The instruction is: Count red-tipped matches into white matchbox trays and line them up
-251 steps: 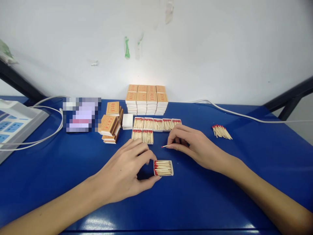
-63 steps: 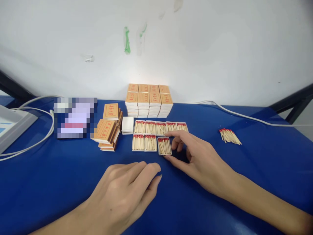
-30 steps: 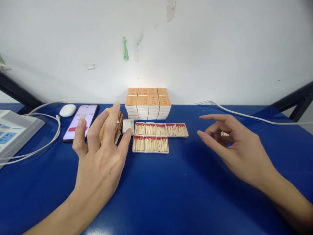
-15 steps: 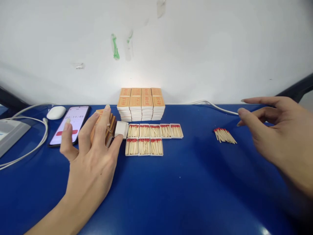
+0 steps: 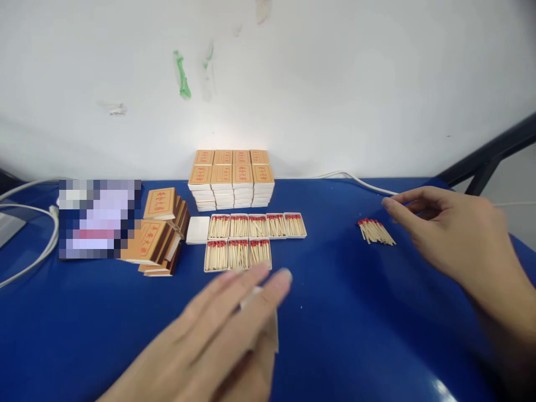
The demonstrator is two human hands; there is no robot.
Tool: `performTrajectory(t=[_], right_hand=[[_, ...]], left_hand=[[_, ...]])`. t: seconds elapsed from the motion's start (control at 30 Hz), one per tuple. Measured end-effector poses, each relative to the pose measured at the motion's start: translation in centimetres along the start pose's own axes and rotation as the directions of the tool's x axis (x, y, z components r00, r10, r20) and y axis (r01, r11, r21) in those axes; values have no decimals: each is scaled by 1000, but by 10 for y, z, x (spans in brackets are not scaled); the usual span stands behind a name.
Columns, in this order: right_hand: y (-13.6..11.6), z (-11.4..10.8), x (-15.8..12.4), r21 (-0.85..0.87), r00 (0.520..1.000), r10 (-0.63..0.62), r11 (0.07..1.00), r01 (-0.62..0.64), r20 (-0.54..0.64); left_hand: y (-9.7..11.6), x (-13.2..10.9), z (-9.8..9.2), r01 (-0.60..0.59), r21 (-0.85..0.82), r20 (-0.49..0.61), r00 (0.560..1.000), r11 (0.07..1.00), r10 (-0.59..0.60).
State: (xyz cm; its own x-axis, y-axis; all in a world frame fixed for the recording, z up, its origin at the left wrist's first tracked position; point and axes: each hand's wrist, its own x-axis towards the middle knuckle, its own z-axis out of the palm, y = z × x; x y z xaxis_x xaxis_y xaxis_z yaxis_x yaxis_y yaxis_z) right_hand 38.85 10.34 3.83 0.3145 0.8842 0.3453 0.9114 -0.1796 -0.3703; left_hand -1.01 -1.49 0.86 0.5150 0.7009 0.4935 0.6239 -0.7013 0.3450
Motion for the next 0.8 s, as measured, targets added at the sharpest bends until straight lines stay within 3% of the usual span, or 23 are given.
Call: performTrajectory(t=[0.03, 0.13, 0.37, 0.57, 0.8], right_hand=[[0, 1, -1, -4, 1000, 0, 1000, 0, 12], [0, 5, -1, -20, 999, 9, 1000, -8, 43], [5, 7, 2, -169, 989, 89, 983, -68, 120], [11, 10, 0, -319, 961, 192, 940, -122, 198], [2, 15, -12, -242, 931, 158, 967, -79, 330]], left_hand=[[3, -1, 3, -166, 33, 102, 982, 986, 162], [9, -3, 12, -358, 148, 97, 933, 922, 347], [12, -3, 20, -185, 256, 70, 982, 949, 173], [8, 9, 11, -187, 270, 39, 982, 945, 183], [10, 10, 12, -181, 224, 60, 983, 958, 171]])
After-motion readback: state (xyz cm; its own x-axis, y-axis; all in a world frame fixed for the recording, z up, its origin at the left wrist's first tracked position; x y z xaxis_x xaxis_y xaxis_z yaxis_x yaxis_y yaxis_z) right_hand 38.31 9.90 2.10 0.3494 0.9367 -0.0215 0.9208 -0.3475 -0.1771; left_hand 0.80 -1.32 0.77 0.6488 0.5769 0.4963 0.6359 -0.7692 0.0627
